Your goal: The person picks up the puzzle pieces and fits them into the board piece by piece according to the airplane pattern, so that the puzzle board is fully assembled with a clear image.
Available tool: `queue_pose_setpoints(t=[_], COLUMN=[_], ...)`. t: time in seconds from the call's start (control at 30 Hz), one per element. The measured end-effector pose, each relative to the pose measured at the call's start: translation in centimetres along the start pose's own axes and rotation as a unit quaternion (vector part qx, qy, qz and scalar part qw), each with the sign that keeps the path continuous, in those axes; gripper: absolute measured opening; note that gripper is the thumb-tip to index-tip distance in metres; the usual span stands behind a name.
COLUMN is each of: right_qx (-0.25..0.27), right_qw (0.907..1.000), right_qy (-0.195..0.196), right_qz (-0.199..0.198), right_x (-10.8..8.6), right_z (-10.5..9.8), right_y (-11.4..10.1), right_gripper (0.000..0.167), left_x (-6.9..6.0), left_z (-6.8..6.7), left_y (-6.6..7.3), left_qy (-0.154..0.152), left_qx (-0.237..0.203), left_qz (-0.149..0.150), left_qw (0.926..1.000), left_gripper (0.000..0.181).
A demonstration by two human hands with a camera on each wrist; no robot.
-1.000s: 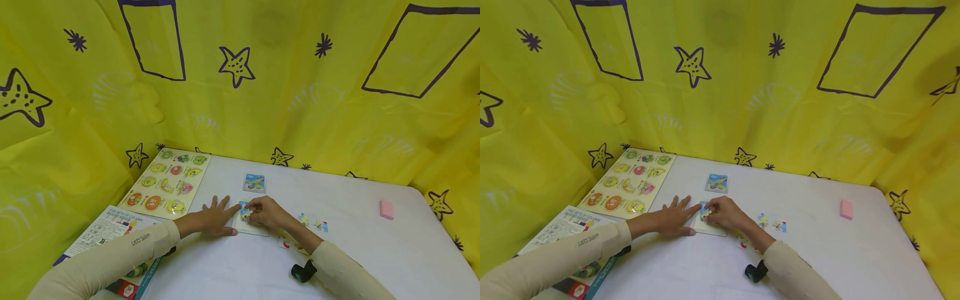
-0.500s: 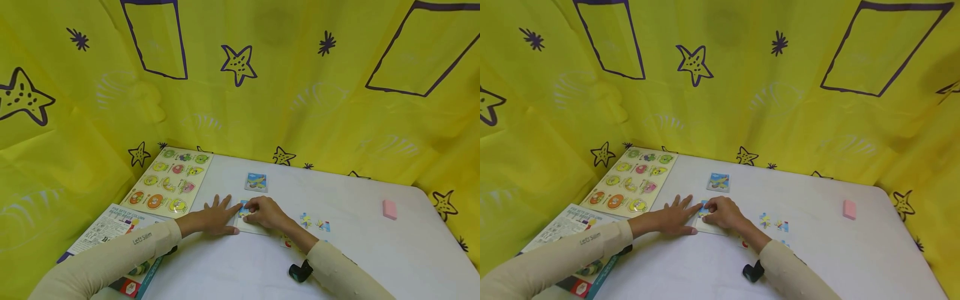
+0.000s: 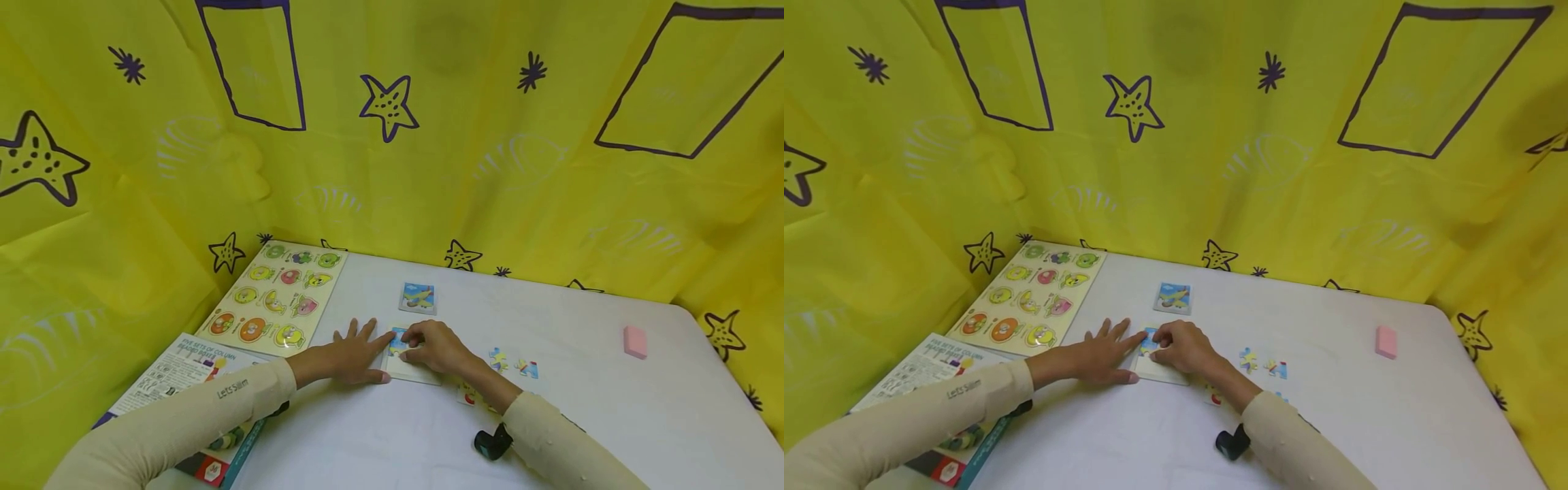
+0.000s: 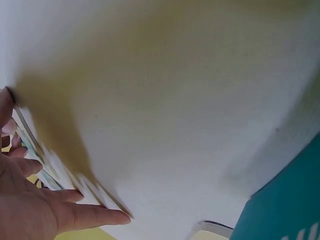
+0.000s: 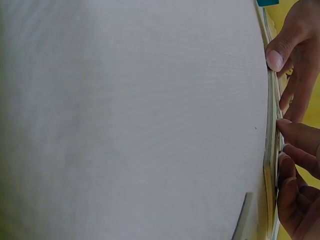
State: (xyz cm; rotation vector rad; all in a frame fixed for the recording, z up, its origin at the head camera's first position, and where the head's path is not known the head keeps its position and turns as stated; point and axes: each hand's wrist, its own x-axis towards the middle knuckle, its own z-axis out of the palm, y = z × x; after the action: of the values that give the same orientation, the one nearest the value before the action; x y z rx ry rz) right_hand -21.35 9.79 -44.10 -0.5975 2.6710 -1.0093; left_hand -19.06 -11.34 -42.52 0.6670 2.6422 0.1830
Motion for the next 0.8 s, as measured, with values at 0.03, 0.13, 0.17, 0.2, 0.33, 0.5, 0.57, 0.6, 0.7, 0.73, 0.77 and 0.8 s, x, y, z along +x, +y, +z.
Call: queue_pose_setpoints(t=[0.03,0.13,0.17,0.2,0.33,0.5,0.57,0.6,0.7,0.73,0.77,0.8], right_qx=[0.001,0.002,0.001,0.000,-0.004,-0.006,-0.006,-0.006,-0.006,-0.005,-0.004,-0.004], right_qw=[1.0000,1.0000,1.0000,1.0000,1.0000,1.0000,1.0000,1.0000,1.0000,1.0000,1.0000,1.0000], right_qy=[0.000,-0.001,-0.001,-0.001,0.001,0.000,-0.001,-0.002,-0.003,-0.003,-0.003,-0.003], right_qz=[0.000,-0.002,-0.003,-0.005,-0.006,-0.001,0.000,0.000,-0.001,-0.002,-0.002,-0.003], right_x=[0.0,0.0,0.0,0.0,0.0,0.1,0.0,0.0,0.1,0.1,0.1,0.1], right_z=[0.0,0.0,0.0,0.0,0.0,0.0,-0.1,-0.1,-0.1,-0.1,-0.1,-0.1], right_y=[0.0,0.0,0.0,0.0,0.0,-0.1,-0.1,-0.1,-0.2,-0.2,-0.2,-0.1], right_gripper=[0.020,0.019,0.019,0.018,0.018,0.018,0.018,0.017,0.017,0.017,0.016,0.016], left_x=[0.0,-0.3,-0.4,-0.5,-1.0,-1.2,-1.2,-1.2,-1.2,-1.2,-1.2,-1.2], left_z=[0.1,0.1,0.2,0.2,0.2,0.2,0.3,0.3,0.4,0.4,0.4,0.5], left_y=[0.0,0.0,-0.1,-0.1,0.0,0.1,0.1,0.1,0.1,0.1,0.1,0.1], left_qy=[0.002,0.004,0.004,0.004,-0.003,-0.007,-0.006,-0.005,-0.005,-0.005,-0.005,-0.004], left_qx=[-0.002,-0.007,-0.009,-0.009,-0.005,0.003,0.004,0.006,0.006,0.007,0.006,0.005], left_qz=[0.004,0.018,0.023,0.028,0.035,0.032,0.031,0.031,0.030,0.030,0.030,0.029], left_qw=[1.0000,0.9998,0.9997,0.9996,0.9994,0.9995,0.9995,0.9995,0.9995,0.9995,0.9995,0.9996], left_gripper=[0.082,0.079,0.078,0.077,0.074,0.072,0.072,0.072,0.072,0.072,0.072,0.072])
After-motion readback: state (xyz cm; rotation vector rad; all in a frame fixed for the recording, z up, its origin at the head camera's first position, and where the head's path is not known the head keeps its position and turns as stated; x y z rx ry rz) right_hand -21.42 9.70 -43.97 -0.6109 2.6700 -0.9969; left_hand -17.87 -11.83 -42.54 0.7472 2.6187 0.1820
